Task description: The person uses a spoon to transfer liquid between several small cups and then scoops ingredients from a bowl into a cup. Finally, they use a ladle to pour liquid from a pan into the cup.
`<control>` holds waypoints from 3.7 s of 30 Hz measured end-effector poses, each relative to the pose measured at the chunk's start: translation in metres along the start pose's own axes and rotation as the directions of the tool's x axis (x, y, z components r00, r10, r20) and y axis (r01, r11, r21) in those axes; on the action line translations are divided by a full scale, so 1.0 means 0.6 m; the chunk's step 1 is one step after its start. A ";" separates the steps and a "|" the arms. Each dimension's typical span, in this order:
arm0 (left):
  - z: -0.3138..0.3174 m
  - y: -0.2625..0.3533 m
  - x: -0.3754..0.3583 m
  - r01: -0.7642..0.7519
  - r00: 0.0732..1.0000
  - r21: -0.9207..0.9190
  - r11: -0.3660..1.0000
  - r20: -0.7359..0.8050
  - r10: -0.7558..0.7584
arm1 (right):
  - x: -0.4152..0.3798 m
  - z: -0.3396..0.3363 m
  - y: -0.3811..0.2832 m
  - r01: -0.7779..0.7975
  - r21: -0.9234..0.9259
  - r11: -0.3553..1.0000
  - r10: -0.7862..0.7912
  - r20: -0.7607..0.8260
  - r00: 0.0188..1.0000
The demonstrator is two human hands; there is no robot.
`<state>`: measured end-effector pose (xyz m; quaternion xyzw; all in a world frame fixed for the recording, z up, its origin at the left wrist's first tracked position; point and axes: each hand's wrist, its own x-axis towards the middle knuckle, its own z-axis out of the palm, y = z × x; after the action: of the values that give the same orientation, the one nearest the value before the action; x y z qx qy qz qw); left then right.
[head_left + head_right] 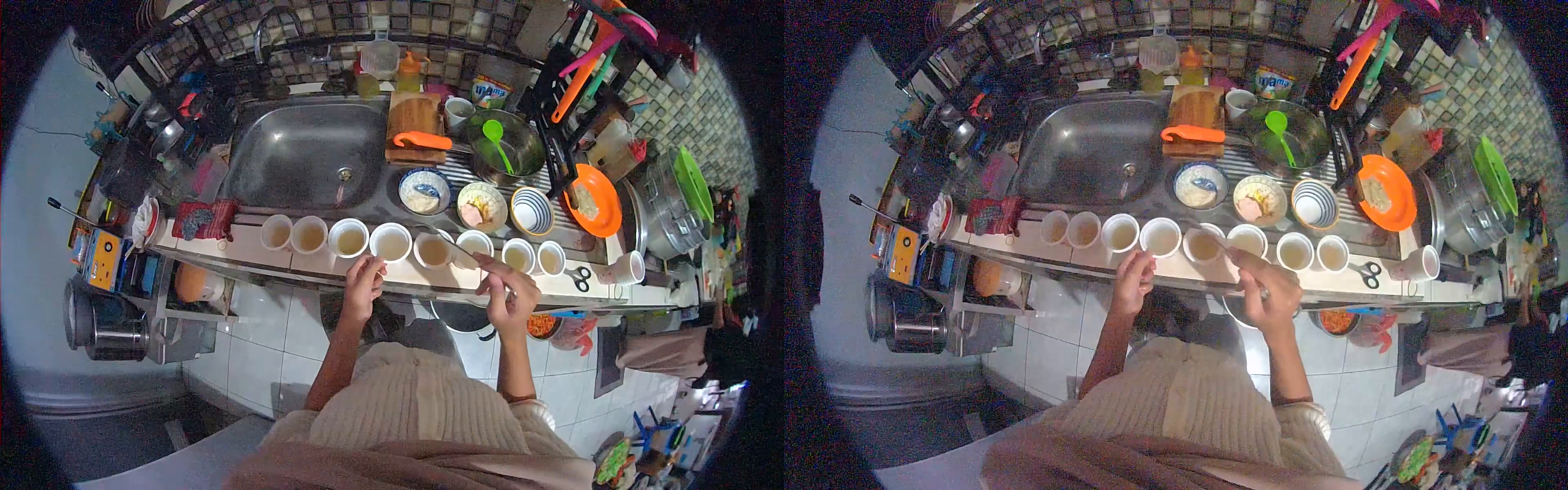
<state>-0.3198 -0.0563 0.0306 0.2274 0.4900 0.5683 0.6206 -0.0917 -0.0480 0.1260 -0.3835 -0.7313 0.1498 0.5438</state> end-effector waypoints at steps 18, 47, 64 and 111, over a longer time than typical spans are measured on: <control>0.053 -0.018 -0.019 0.112 0.964 0.171 0.979 0.219 -0.148 | -0.035 0.030 0.061 -0.416 0.175 0.892 0.437 -0.109 0.893; 0.069 -0.037 -0.006 0.142 0.978 0.138 0.980 0.133 -0.160 | -0.026 0.038 0.100 -0.460 0.574 0.677 0.626 -0.122 0.770; 0.074 -0.031 -0.010 0.160 0.975 0.092 0.983 0.139 -0.172 | -0.028 0.019 0.109 -0.500 0.628 0.597 0.720 -0.143 0.679; 0.079 -0.040 0.004 0.021 0.979 0.136 0.990 0.199 -0.048 | 0.077 0.089 0.068 -0.131 -0.266 0.955 0.216 0.324 0.921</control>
<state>-0.2676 -0.0470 0.0292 0.3161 0.4654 0.4975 0.6603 -0.1295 0.0230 0.1120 -0.4773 -0.7916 0.1741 0.3394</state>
